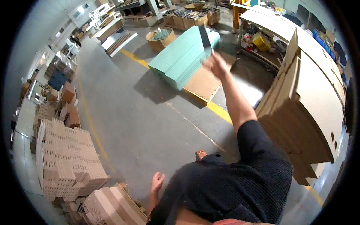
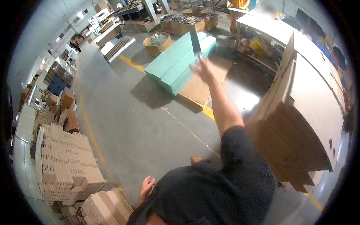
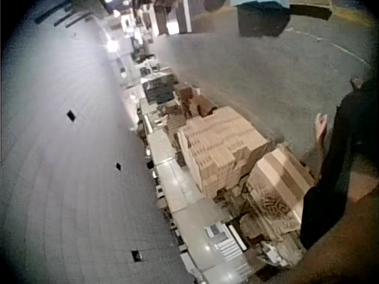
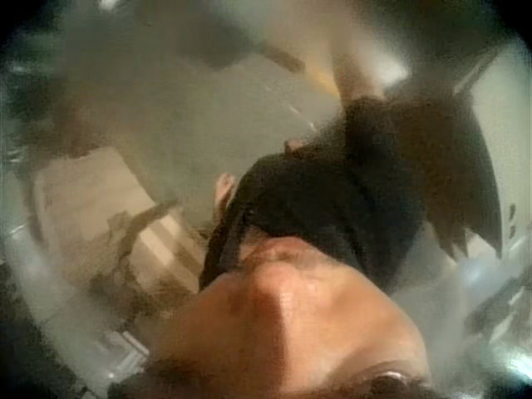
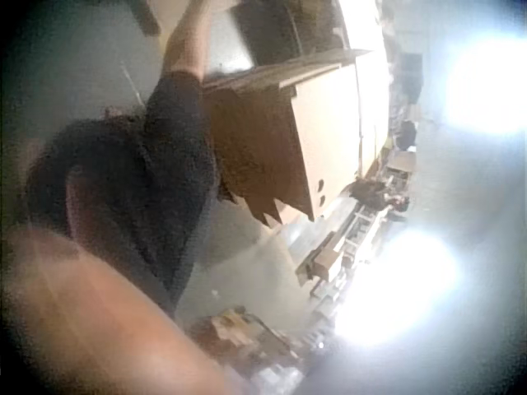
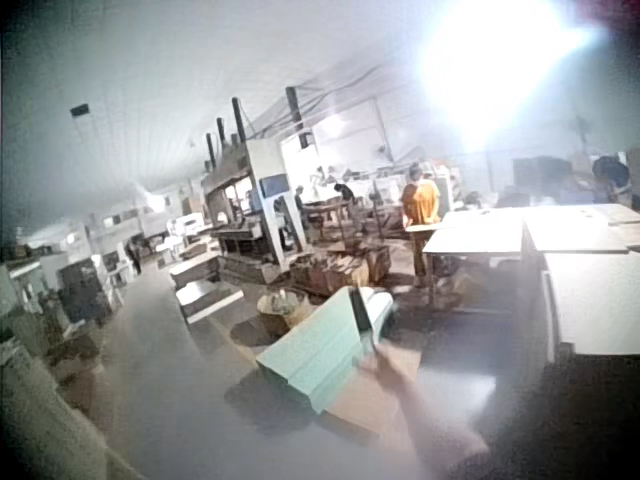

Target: The person picks up several papers and places them on a stack of boards, then picks up small wood strips from a machine table and carries them along with a black board across a factory floor to another stack of components.

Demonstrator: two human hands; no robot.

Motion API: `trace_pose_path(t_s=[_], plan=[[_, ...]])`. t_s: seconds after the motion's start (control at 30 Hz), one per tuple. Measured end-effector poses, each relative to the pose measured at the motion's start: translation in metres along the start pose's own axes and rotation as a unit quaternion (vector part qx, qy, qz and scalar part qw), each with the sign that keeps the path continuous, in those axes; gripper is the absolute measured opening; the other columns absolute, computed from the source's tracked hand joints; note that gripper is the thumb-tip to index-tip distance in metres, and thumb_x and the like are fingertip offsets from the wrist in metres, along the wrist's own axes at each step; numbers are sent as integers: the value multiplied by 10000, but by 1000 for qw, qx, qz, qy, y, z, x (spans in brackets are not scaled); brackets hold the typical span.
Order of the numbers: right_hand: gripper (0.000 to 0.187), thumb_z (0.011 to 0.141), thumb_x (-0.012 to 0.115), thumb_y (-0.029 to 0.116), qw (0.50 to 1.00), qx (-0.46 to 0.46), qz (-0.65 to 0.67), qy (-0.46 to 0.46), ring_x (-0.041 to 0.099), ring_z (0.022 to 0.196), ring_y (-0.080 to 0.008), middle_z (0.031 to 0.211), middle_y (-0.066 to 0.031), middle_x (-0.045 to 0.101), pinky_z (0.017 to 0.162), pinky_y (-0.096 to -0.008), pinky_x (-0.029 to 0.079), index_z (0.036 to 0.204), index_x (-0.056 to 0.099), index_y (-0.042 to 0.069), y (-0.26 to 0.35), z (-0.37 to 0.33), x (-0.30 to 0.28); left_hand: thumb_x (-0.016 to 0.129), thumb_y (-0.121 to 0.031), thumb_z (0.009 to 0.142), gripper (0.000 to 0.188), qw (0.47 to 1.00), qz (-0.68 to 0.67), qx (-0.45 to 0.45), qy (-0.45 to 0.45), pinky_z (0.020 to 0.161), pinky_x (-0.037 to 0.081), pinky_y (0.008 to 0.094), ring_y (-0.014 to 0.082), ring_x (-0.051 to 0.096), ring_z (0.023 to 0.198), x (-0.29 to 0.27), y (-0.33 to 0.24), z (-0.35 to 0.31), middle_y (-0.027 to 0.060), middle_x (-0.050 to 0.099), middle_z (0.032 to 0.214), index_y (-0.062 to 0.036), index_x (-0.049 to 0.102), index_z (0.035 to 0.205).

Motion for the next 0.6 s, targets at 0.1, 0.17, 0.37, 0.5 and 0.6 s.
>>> trace_pose_path(t_s=[0.1, 0.17, 0.37, 0.5, 0.6], plan=[[801, 949, 735, 292, 976, -205, -14, -74, 639, 1149, -317, 1401, -215, 509, 943, -438, 550, 1531, 272, -4, 66, 104, 112, 720, -334, 936, 540, 990, -124, -60, -37, 823, 542, 355, 232, 687, 948, -30, 2, 44, 164, 710, 1106, 7, 568, 1326], [800, 977, 698, 288, 952, -279, -117, -47, 637, 1192, -329, 1435, -236, 479, 958, -418, 563, 1537, 211, -10, 79, 151, 148, 707, -330, 944, 436, 992, -104, -44, -54, 674, 517, 337, 192, 643, 790, -46, 8, 82, 118, 691, 944, 2, 628, 1215], [548, 952, 739, 315, 889, -227, -379, -119, 666, 1051, -192, 1156, -138, 684, 834, -306, 554, 1343, 557, -23, -32, 274, 157, 679, -318, 962, 338, 998, -56, -4, -36, 578, 467, 321, 146, 580, 697, -115, 57, 226, 58, 638, 820, -11, 653, 1101], [386, 954, 685, 396, 624, -156, -742, -189, 640, 801, -202, 883, -111, 694, 726, -386, 523, 1038, 670, 19, -201, 298, -47, 665, -313, 971, 313, 998, -1, 52, 21, 569, 454, 319, 136, 563, 683, -216, 15, 374, 40, 618, 793, -16, 653, 1067], [512, 862, 701, 541, 569, 45, -805, -159, 672, 793, -298, 824, -177, 700, 717, -467, 519, 917, 736, 34, -377, 193, -113, 654, -310, 978, 297, 995, -3, 93, 23, 562, 445, 318, 128, 550, 673, -317, -12, 487, 26, 602, 772, -19, 653, 1042]])
Point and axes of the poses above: each hand's wrist, its own z-axis towards the middle knuckle, its own x-axis out of the palm, y = z × x, the point moved 3 cm from there along z, towards the middle knuckle
